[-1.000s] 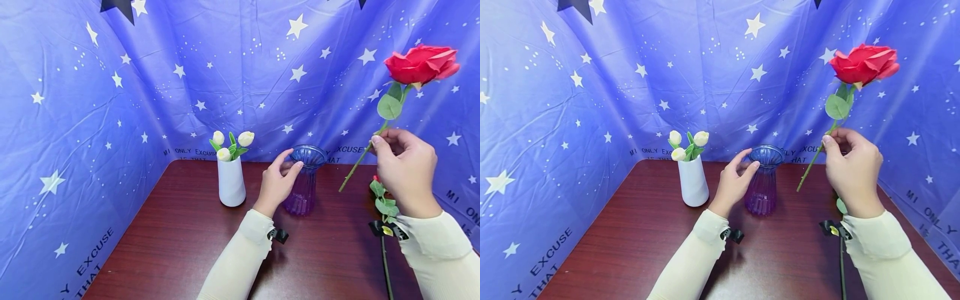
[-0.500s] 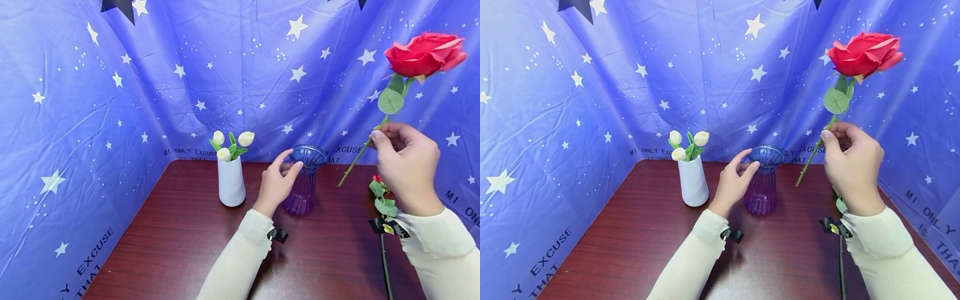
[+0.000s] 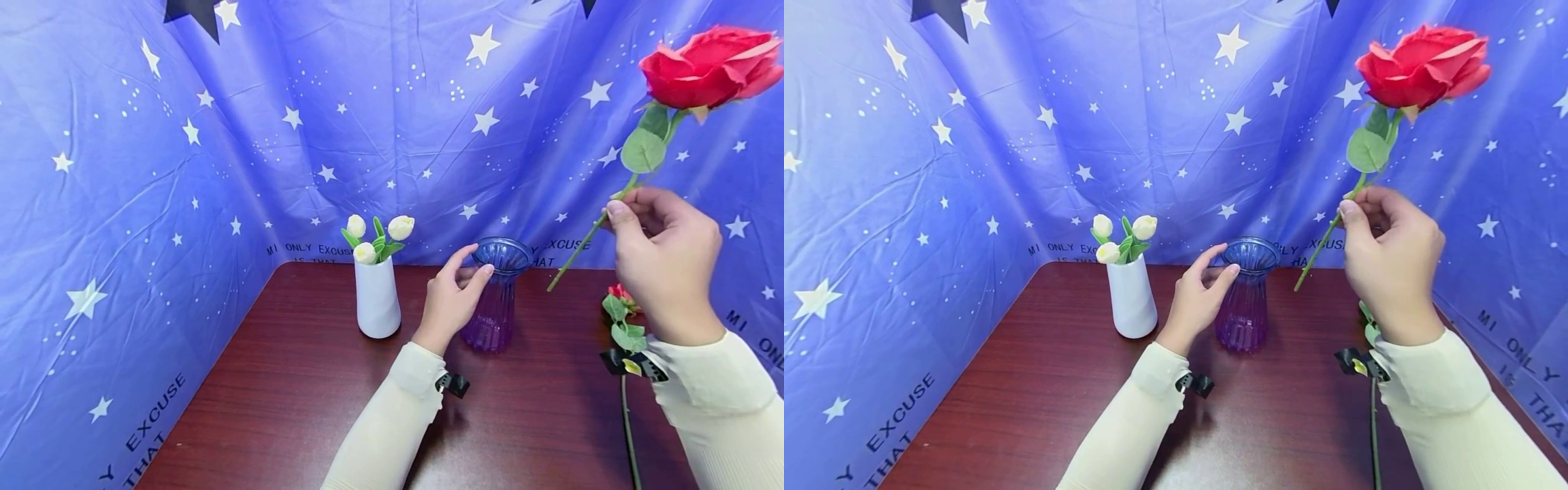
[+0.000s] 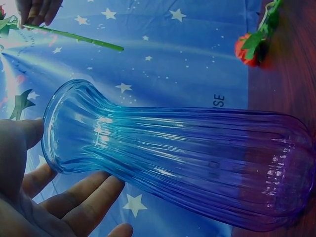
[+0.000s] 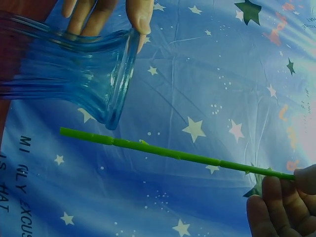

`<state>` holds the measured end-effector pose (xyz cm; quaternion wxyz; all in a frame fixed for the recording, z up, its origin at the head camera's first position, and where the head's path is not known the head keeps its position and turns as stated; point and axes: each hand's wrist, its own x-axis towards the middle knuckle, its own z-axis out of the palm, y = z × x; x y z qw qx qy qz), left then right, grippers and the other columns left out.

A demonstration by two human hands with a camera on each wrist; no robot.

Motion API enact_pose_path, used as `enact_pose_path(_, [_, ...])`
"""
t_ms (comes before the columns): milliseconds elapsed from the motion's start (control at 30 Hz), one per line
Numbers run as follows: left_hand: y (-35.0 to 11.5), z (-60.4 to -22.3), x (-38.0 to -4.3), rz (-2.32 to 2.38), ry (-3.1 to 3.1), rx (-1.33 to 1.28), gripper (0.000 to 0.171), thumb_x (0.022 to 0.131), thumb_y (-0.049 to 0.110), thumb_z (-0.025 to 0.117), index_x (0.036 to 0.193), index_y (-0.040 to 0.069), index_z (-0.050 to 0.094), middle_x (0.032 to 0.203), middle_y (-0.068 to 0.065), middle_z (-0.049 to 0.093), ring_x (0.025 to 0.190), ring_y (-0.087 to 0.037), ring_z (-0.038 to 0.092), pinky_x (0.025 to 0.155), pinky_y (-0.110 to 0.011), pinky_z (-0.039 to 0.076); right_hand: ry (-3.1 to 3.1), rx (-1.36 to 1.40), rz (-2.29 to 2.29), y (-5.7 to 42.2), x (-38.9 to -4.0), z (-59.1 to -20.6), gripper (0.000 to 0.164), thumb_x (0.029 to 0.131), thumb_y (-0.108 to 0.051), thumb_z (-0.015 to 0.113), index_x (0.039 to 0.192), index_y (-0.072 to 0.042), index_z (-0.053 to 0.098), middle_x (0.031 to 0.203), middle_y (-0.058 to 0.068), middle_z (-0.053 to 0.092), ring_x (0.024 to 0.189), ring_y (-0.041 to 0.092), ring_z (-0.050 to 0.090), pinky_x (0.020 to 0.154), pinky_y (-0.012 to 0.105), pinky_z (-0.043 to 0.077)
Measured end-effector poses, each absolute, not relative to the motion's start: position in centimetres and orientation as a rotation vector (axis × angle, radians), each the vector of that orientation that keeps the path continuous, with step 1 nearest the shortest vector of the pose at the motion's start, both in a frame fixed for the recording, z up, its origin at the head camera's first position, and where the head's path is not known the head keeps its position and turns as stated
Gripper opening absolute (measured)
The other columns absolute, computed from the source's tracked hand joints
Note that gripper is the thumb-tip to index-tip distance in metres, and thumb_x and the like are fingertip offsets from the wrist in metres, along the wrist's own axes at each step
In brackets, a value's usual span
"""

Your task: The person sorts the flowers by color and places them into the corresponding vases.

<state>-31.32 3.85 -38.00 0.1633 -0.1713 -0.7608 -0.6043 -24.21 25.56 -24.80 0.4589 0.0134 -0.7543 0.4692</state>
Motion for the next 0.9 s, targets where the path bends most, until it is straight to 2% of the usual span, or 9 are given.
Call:
enact_pose_path(200, [3.9,-38.0,-31.4,-1.709,-2.17,-0.49,0.054,0.096,0.057,0.066,0.145,0.036,0.058,0.111,0.003,0.078,0.093,0.003,0.072,0.085,-0.023,0.059,-1.842,0.067,1.132,25.2,-24.4,-24.6,0.015,0.094,-0.014,0.072,0.102,-0.002,0.077,0.077,-0.027,0.069,0.069,-0.008,0.067,0.058,0.01,0.045])
enact_pose_path(400, [3.9,-38.1,-31.4,-1.703,-2.173,-0.49,0.054,0.096,0.057,0.066,0.146,0.035,0.058,0.111,0.004,0.079,0.093,0.003,0.072,0.085,-0.023,0.059,-1.834,0.079,1.102,24.9,-24.5,-24.4,0.019,0.095,-0.016,0.071,0.103,0.0,0.076,0.078,-0.03,0.067,0.07,-0.009,0.067,0.059,0.011,0.044])
enact_pose_path(533, [3.8,-38.2,-31.4,-1.701,-2.174,-0.495,0.054,0.096,0.057,0.065,0.146,0.036,0.058,0.111,0.004,0.079,0.094,0.003,0.073,0.085,-0.023,0.059,-1.812,0.075,1.106,24.6,-24.5,-24.2,0.016,0.095,-0.016,0.07,0.101,-0.003,0.076,0.078,-0.029,0.068,0.07,-0.009,0.067,0.06,0.011,0.044])
enact_pose_path(667, [3.8,-38.2,-31.4,-1.699,-2.172,-0.496,0.054,0.097,0.057,0.065,0.145,0.035,0.058,0.111,0.003,0.079,0.094,0.002,0.073,0.085,-0.023,0.059,-1.78,0.099,1.125,24.4,-24.6,-23.9,0.007,0.095,-0.013,0.07,0.095,-0.014,0.076,0.078,-0.027,0.069,0.07,-0.007,0.068,0.061,0.011,0.046])
enact_pose_path(767, [3.9,-38.2,-31.5,-1.685,-2.169,-0.497,0.053,0.097,0.056,0.066,0.145,0.036,0.058,0.111,0.002,0.079,0.093,0.003,0.073,0.085,-0.022,0.058,-1.761,0.123,1.141,24.3,-24.5,-23.7,0.014,0.094,-0.01,0.07,0.093,-0.023,0.075,0.079,-0.024,0.069,0.07,-0.005,0.068,0.063,0.011,0.048])
enact_pose_path(833, [3.9,-38.2,-31.5,-1.679,-2.168,-0.498,0.052,0.097,0.055,0.066,0.145,0.036,0.058,0.111,0.002,0.079,0.093,0.003,0.073,0.085,-0.021,0.058,-1.754,0.129,1.148,24.2,-24.5,-23.6,0.016,0.094,-0.009,0.069,0.092,-0.024,0.075,0.079,-0.023,0.07,0.07,-0.004,0.068,0.064,0.011,0.048])
enact_pose_path(900, [3.9,-38.2,-31.5,-1.673,-2.164,-0.501,0.052,0.097,0.055,0.066,0.145,0.036,0.058,0.111,0.002,0.079,0.093,0.004,0.072,0.085,-0.021,0.058,-1.754,0.134,1.142,24.2,-24.5,-23.5,0.011,0.095,-0.009,0.069,0.095,-0.017,0.076,0.08,-0.024,0.069,0.071,-0.005,0.068,0.065,0.011,0.049])
